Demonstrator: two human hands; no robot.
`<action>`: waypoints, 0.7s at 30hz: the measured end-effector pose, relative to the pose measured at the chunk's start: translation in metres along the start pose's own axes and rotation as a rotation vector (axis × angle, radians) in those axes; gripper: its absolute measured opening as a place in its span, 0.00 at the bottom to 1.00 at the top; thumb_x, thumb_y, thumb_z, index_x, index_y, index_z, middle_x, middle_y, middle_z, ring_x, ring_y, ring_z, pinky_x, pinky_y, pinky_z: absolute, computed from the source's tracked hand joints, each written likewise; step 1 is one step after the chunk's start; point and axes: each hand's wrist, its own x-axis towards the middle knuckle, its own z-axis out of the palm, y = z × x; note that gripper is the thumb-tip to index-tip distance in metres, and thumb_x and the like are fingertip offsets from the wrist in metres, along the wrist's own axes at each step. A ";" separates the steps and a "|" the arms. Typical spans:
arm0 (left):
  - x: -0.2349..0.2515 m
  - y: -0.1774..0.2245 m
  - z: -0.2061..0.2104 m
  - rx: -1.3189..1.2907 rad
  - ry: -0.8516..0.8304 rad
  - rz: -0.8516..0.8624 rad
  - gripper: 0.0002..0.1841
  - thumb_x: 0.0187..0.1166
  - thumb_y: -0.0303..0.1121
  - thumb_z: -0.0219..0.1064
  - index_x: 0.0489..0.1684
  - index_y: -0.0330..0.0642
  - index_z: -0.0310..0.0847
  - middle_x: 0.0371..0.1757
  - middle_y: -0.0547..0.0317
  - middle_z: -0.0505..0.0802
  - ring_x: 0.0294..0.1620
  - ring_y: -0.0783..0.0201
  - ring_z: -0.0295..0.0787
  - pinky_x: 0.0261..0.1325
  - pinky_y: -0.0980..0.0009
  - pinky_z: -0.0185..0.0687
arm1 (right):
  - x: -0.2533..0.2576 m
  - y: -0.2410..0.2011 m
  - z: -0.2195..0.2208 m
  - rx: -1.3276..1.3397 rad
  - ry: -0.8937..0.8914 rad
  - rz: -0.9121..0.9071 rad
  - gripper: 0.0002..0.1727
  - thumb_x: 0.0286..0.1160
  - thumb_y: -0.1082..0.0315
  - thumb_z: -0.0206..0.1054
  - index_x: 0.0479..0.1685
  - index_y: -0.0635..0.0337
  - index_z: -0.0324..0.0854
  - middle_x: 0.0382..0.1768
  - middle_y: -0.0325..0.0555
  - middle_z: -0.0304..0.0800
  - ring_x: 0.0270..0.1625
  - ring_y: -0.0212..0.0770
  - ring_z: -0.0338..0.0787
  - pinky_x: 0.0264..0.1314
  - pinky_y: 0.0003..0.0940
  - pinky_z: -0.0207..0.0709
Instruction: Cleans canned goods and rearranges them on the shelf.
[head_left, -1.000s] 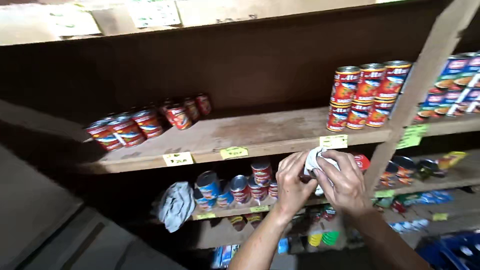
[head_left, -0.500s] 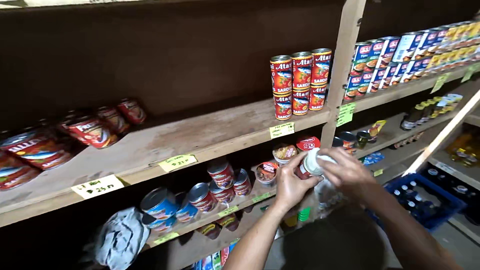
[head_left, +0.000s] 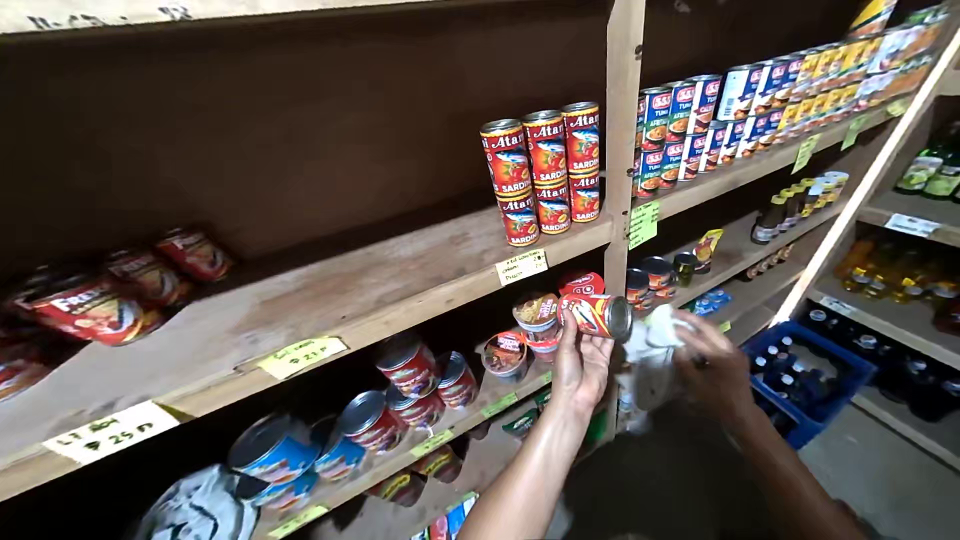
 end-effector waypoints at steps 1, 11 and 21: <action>-0.002 -0.003 0.002 -0.004 -0.004 -0.018 0.21 0.94 0.48 0.46 0.68 0.41 0.71 0.57 0.53 0.89 0.58 0.60 0.90 0.63 0.67 0.85 | 0.003 -0.006 -0.001 0.006 0.059 0.037 0.18 0.77 0.66 0.59 0.48 0.69 0.91 0.61 0.66 0.90 0.64 0.52 0.90 0.68 0.39 0.81; -0.004 -0.020 0.001 0.040 -0.029 0.034 0.14 0.95 0.38 0.46 0.67 0.41 0.68 0.52 0.53 0.90 0.51 0.60 0.92 0.58 0.66 0.88 | 0.001 -0.043 0.015 -0.066 -0.086 0.232 0.16 0.72 0.65 0.65 0.41 0.73 0.88 0.41 0.62 0.93 0.40 0.54 0.95 0.42 0.46 0.88; 0.003 -0.029 -0.008 0.042 -0.119 0.095 0.15 0.96 0.37 0.43 0.69 0.40 0.66 0.53 0.51 0.90 0.53 0.60 0.92 0.58 0.67 0.88 | 0.006 -0.035 0.024 0.168 0.067 0.125 0.20 0.83 0.58 0.61 0.59 0.63 0.90 0.55 0.56 0.90 0.62 0.42 0.87 0.68 0.31 0.77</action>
